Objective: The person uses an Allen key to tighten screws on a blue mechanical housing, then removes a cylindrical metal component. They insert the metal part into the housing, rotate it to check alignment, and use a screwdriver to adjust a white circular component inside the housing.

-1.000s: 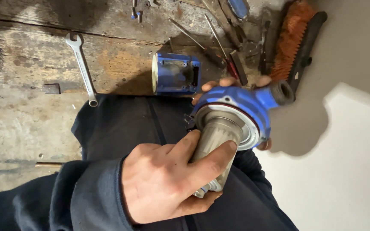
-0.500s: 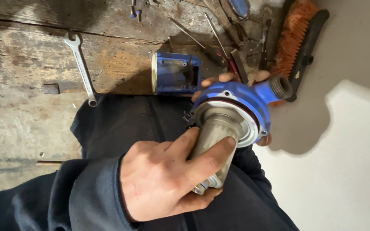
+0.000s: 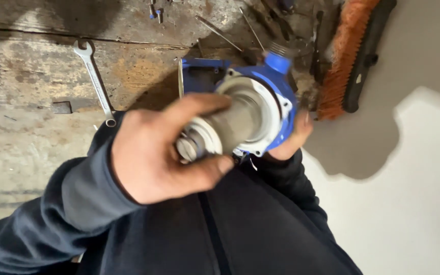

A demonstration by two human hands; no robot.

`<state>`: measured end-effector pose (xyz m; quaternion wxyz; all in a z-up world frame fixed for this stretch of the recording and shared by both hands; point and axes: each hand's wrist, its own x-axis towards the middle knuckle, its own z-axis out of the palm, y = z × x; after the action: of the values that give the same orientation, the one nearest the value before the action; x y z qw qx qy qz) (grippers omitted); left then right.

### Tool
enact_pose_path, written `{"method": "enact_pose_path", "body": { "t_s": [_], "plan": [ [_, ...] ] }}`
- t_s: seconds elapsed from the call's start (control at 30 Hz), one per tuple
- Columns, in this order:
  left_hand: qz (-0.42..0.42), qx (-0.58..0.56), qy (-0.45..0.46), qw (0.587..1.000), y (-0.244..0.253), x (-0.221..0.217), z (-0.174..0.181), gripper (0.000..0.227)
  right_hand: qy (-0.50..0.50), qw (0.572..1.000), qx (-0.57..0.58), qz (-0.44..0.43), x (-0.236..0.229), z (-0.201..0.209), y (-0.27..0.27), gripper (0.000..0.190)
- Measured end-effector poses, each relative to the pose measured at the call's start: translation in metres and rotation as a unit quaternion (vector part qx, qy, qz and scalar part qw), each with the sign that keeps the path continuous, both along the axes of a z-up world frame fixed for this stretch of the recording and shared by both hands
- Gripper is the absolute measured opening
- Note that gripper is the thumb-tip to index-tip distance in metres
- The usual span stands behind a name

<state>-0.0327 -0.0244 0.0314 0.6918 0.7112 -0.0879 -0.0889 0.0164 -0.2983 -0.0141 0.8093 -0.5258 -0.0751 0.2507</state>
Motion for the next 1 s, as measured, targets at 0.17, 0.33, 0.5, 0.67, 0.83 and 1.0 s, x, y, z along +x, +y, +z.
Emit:
{"method": "enact_pose_path", "body": {
  "t_s": [0.17, 0.33, 0.5, 0.67, 0.83, 1.0],
  "plan": [
    [0.046, -0.051, -0.014, 0.998, 0.008, -0.005, -0.019, 0.053, 0.161, 0.986, 0.036, -0.035, -0.005, -0.032, -0.018, 0.113],
    [0.085, -0.246, 0.179, 0.949, 0.003, -0.016, -0.052, 0.074, 0.117, 0.992, 0.038, 0.01, 0.003, -0.033, -0.017, 0.1],
    [0.167, -0.442, 0.256, 0.843, -0.007, -0.014, -0.081, 0.083, -0.089, 0.995, -0.036, 0.017, 0.006, -0.024, -0.005, 0.08],
    [0.143, -0.488, 0.22, 0.832, -0.01, -0.029, -0.117, 0.076, -0.02, 0.999, -0.013, 0.044, 0.011, -0.008, 0.014, 0.077],
    [0.215, -0.485, 0.273, 0.803, -0.027, -0.033, -0.128, 0.079, 0.008, 0.998, -0.044, 0.033, 0.011, -0.011, 0.02, 0.076],
    [0.272, -0.503, 0.331, 0.751, -0.033, -0.033, -0.123, 0.071, 0.041, 0.998, -0.039, 0.041, 0.011, -0.013, 0.019, 0.074]
  ]
}}
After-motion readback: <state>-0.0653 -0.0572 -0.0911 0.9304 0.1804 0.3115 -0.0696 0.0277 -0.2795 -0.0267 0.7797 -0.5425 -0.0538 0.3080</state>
